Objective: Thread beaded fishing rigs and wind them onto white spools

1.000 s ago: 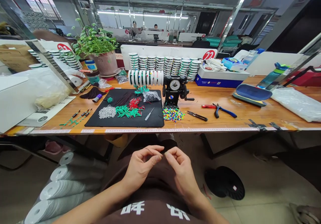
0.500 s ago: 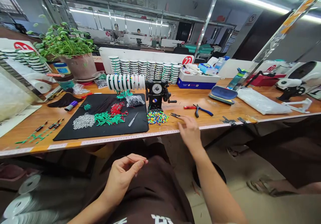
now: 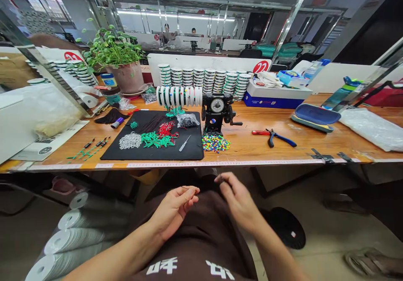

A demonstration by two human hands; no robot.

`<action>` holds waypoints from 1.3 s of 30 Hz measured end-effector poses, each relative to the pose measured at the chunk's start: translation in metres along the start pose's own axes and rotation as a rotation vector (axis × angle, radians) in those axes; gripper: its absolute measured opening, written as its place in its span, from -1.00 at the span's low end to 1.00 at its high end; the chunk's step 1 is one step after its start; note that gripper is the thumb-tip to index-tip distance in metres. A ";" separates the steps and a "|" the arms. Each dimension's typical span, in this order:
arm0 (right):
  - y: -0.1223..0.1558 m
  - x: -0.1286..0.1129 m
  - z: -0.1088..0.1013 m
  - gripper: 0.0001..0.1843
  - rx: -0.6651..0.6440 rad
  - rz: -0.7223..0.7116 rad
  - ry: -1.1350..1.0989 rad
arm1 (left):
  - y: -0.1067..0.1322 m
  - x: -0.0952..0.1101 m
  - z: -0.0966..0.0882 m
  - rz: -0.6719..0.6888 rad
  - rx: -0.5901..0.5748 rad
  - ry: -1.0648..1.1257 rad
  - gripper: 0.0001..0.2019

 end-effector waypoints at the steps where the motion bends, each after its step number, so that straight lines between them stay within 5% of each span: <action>1: 0.011 -0.007 0.016 -0.77 -0.050 -0.006 -0.023 | 0.000 -0.001 0.000 -0.011 -0.006 0.015 -0.61; 7: 0.034 -0.003 0.061 -0.75 -0.233 0.085 -0.052 | 0.001 -0.007 0.003 -0.034 -0.042 0.070 -0.63; 31: 0.037 -0.009 0.055 -0.76 -0.144 0.027 0.047 | -0.001 -0.016 0.005 -0.073 -0.101 0.083 -0.75; 39: 0.039 -0.018 0.060 -0.76 -0.151 -0.004 -0.091 | 0.001 -0.019 0.009 -0.099 -0.127 0.096 -0.70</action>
Point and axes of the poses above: each hand's wrist, its own y-axis away from the middle knuckle, its own z-axis out of the palm, x = y × z, the point moved 8 cm from there along -y, towards the middle knuckle
